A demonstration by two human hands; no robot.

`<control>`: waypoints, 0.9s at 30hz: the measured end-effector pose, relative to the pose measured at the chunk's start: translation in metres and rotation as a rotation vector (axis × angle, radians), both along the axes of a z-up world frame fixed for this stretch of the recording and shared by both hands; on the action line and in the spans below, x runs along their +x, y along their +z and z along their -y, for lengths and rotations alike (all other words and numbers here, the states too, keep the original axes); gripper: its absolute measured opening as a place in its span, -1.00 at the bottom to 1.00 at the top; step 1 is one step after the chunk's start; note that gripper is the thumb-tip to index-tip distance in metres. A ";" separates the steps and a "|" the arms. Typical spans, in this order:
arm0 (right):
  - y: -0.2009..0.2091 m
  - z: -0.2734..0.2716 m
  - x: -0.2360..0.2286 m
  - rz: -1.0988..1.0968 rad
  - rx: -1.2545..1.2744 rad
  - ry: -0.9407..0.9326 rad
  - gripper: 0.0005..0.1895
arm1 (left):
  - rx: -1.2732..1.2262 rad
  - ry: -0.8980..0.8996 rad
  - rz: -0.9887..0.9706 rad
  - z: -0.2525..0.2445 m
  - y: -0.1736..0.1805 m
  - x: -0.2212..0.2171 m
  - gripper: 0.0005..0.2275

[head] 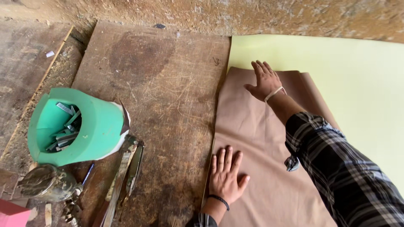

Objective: The person cuts a brown fabric sheet placed on a yellow foam board using a long metal blade. They then use a spray gun to apply adhesive to the foam and press the fabric onto it. The person repeats the cutting and pressing steps on additional sheets.

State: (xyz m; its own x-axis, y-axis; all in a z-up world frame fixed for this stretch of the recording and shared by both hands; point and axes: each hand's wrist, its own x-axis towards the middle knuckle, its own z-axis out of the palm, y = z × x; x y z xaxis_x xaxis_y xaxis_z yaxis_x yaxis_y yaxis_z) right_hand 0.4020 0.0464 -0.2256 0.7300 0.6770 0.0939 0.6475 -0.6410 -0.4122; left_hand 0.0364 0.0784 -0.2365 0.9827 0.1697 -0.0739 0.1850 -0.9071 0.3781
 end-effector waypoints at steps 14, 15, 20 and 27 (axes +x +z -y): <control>0.013 -0.044 0.062 -0.200 -0.082 0.099 -0.79 | 0.173 -0.028 0.075 0.006 -0.033 -0.006 -0.24; 0.013 -0.046 0.066 -0.178 -0.046 0.062 -0.82 | 0.199 -0.026 0.076 0.004 -0.033 -0.007 -0.25; -0.009 -0.048 0.070 -0.121 0.194 -0.004 -0.72 | 0.259 -0.016 0.117 0.005 -0.037 -0.008 -0.28; -0.031 -0.058 0.056 -0.086 0.041 -0.123 -0.76 | 0.145 -0.086 0.068 0.008 -0.023 0.020 -0.31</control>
State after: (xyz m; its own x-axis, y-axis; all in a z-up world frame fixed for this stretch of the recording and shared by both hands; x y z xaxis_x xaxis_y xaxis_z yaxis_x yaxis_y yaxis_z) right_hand 0.4581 0.1045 -0.2571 0.8138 0.5788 0.0529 0.5261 -0.6949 -0.4902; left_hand 0.0564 0.0701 -0.2590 0.9960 0.0886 0.0123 0.0827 -0.9644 0.2512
